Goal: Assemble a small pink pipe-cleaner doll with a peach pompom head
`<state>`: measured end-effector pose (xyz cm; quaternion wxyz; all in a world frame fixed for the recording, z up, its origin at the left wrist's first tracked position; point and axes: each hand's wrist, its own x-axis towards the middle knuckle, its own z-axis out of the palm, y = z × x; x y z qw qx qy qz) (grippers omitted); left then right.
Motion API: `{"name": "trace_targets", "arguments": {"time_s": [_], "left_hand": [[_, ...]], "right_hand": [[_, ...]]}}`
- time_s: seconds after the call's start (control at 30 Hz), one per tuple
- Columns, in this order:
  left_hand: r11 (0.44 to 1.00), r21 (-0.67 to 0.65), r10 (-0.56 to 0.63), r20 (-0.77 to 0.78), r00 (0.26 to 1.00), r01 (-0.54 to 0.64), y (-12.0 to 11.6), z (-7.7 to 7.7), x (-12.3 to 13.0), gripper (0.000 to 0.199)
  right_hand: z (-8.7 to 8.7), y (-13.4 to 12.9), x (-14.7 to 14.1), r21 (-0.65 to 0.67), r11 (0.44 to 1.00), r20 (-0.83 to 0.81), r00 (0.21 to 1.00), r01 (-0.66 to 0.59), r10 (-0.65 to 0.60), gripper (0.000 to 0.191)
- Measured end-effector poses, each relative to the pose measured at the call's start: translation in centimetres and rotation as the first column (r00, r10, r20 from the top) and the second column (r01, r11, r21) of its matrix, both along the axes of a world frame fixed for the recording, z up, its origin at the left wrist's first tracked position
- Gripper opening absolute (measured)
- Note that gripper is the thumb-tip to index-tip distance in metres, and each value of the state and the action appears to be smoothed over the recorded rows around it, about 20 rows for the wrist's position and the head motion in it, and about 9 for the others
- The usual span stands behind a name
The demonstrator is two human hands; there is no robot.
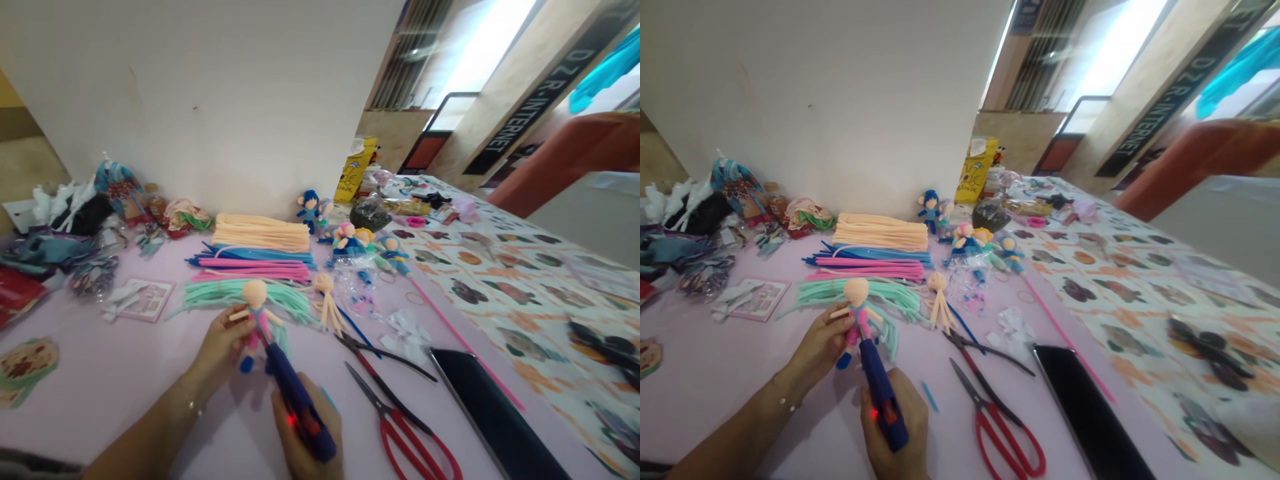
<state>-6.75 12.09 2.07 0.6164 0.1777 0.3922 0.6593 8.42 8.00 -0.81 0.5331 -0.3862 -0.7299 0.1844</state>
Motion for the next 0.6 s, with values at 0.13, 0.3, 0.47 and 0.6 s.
{"name": "trace_targets", "arguments": {"time_s": [0.13, 0.3, 0.47, 0.6], "left_hand": [[1.000, 0.004, -0.007, -0.020, 1.000, 0.007, -0.06, 0.00, -0.07, 0.037], [1.000, 0.015, -0.021, -0.031, 0.999, 0.021, -0.13, 0.33, -0.12, 0.036], [1.000, -0.002, -0.005, -0.024, 1.000, 0.005, -0.19, 0.60, 0.04, 0.039], [1.000, -0.008, 0.013, -0.015, 1.000, -0.013, -0.18, 0.71, 0.17, 0.038]], "right_hand": [[0.10, -0.06, 0.00, -0.012, 1.000, 0.009, 1.000, 0.013, -0.013, 0.017], [0.12, -0.17, 0.01, -0.043, 0.999, 0.016, 1.000, 0.011, -0.010, 0.016], [0.40, -0.27, 0.01, -0.045, 0.999, 0.040, 0.999, 0.025, -0.023, 0.019], [0.95, -0.38, 0.06, -0.070, 0.998, 0.058, 0.998, -0.004, 0.008, 0.019]]}}
